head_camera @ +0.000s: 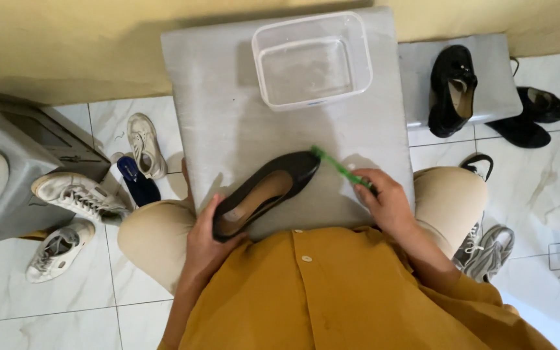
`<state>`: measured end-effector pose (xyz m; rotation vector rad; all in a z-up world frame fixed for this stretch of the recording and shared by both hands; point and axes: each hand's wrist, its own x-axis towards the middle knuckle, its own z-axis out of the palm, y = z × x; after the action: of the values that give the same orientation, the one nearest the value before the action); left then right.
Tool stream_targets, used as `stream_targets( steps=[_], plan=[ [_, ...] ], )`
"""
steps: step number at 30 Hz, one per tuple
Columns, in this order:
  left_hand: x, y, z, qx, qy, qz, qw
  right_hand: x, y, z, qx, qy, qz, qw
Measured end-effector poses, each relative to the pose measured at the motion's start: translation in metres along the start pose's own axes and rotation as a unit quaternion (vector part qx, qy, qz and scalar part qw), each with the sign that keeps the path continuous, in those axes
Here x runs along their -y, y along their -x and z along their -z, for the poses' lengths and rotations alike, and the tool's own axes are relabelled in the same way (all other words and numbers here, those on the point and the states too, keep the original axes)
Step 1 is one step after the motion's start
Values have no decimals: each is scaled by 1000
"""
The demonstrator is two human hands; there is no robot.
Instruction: The person scrubs a black platform shoe with a green toothbrush, repeatedly dipping the brush into a plastic container of water. After finishing the first shoe, they place it aside and begin scrubbing a black high-heeled shoe in the same manner.
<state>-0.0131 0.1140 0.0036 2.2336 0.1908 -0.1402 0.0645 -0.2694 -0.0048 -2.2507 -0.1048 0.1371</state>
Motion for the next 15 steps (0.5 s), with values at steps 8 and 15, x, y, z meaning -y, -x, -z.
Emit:
stream_targets(
  steps=[8, 15],
  plan=[
    [-28, -16, -15, 30, 124, 114, 985, 5, 4, 5, -4, -38, 9, 999],
    [-2, -22, -37, -39, 190, 96, 976, 26, 27, 4, 65, 28, 74, 995]
  ],
)
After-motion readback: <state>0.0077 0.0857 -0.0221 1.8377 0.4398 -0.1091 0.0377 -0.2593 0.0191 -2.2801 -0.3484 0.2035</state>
